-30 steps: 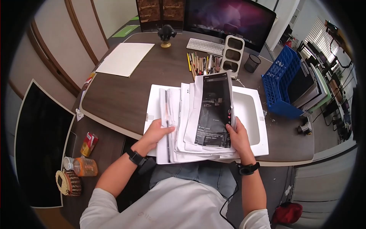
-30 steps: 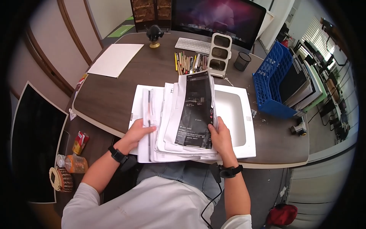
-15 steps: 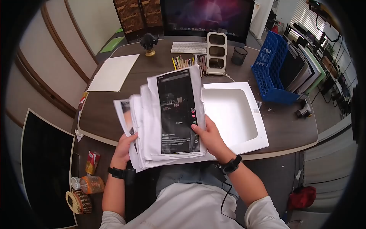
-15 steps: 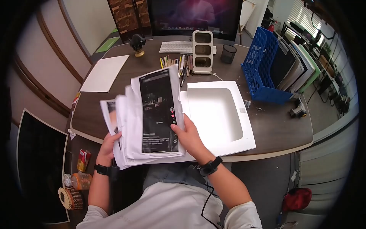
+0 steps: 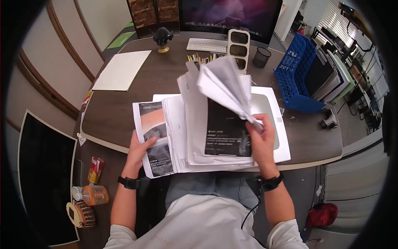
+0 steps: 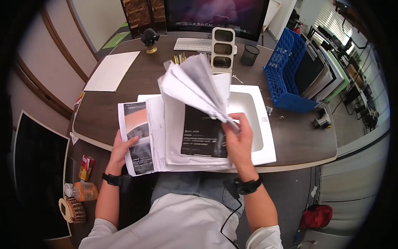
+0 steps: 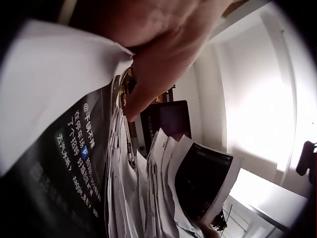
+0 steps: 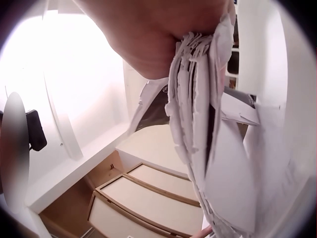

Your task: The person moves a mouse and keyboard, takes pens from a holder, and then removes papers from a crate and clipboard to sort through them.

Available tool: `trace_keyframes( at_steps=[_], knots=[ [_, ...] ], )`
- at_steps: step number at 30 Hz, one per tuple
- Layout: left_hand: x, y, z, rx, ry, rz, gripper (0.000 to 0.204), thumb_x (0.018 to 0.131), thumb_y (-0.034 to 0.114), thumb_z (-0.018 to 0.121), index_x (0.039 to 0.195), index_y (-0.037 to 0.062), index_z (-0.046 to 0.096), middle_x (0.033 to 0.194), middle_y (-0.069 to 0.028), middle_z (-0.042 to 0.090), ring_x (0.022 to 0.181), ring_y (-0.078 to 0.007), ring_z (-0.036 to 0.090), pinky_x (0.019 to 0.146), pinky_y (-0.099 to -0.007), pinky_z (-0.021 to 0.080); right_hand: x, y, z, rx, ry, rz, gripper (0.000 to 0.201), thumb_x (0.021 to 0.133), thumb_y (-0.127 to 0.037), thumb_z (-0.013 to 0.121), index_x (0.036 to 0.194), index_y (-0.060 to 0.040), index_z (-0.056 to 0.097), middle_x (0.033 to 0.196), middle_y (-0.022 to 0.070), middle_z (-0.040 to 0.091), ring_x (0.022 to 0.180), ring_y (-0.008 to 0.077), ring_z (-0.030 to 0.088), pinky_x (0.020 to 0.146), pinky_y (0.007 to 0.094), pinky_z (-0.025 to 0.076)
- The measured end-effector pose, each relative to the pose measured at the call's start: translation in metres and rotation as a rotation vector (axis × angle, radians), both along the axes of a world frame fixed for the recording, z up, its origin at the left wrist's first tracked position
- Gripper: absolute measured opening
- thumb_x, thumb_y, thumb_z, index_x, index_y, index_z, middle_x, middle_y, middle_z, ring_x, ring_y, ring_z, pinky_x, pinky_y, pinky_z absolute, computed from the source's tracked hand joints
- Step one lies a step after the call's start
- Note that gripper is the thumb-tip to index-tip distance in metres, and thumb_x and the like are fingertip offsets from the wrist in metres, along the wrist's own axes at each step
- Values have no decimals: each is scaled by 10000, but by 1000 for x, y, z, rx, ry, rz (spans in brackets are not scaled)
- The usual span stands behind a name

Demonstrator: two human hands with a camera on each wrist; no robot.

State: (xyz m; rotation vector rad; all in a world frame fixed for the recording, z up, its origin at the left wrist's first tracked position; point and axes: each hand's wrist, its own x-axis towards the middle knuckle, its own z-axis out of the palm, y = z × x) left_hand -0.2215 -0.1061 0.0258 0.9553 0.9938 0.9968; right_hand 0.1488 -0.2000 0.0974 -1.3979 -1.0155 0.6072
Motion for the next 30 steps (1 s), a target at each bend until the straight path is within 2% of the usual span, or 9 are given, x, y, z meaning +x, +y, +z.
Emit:
trace_keyframes(
  at_steps=[4,6,8,10,16,21,24,28,30],
  knots=[
    [4,-8,4,344,397,274,716,811,73,835,1422,16,467,1250,-147,599,1086,-260,628,942,-375,529,46,-12,-2,-64,-331,-140,112,973,-73,660,1071,-29,628,799,4,640,714,57,518,610,252,411],
    [19,-19,48,1117,1380,414,673,825,96,817,1404,4,488,1272,-186,579,1094,-305,630,928,-380,522,62,-17,-5,-201,-417,-176,137,974,-84,660,1082,-5,630,846,55,685,752,92,577,655,280,470],
    [24,-13,43,1172,1349,344,657,829,124,811,1394,-11,506,1226,-200,595,997,-325,657,865,-380,536,72,-15,-30,-122,-276,-50,180,973,-106,671,1092,18,621,880,108,712,781,112,618,693,302,506],
    [41,-6,32,456,901,-57,706,839,123,808,1437,-4,455,1129,-186,629,854,-278,670,775,-374,557,78,-14,-50,-117,-192,-12,255,970,-131,682,1135,45,600,905,174,719,811,149,655,730,326,530],
    [71,29,22,44,384,-43,763,885,98,775,1496,2,330,1062,-155,666,690,-160,627,558,-285,504,85,-9,-64,-165,-351,-33,352,963,-136,686,1224,62,557,872,236,695,796,251,684,721,385,534],
    [58,42,5,-136,124,-303,197,923,67,743,1087,-27,688,757,-34,664,499,-48,484,426,-202,347,74,-10,-46,-155,-287,-58,333,967,-97,679,1230,74,568,946,172,715,855,192,678,760,339,540],
    [36,39,26,-84,18,-200,234,955,95,713,1141,-41,672,846,-62,710,556,-72,583,453,-202,426,57,-8,-17,-6,-14,0,309,972,-73,673,1230,70,582,1002,114,713,891,163,665,781,305,536],
    [15,31,47,-13,6,-35,290,952,96,714,1190,-61,663,1030,-125,748,871,-156,730,773,-298,601,27,-1,-17,-46,293,-19,294,971,-87,686,1221,48,611,982,58,705,864,136,650,762,292,536],
    [0,39,18,61,289,-56,328,945,97,733,1217,-70,656,1061,-113,744,878,-147,717,789,-291,582,31,10,-44,-133,-241,71,317,927,-179,746,1165,6,648,788,153,726,698,249,712,663,383,544]
  ],
)
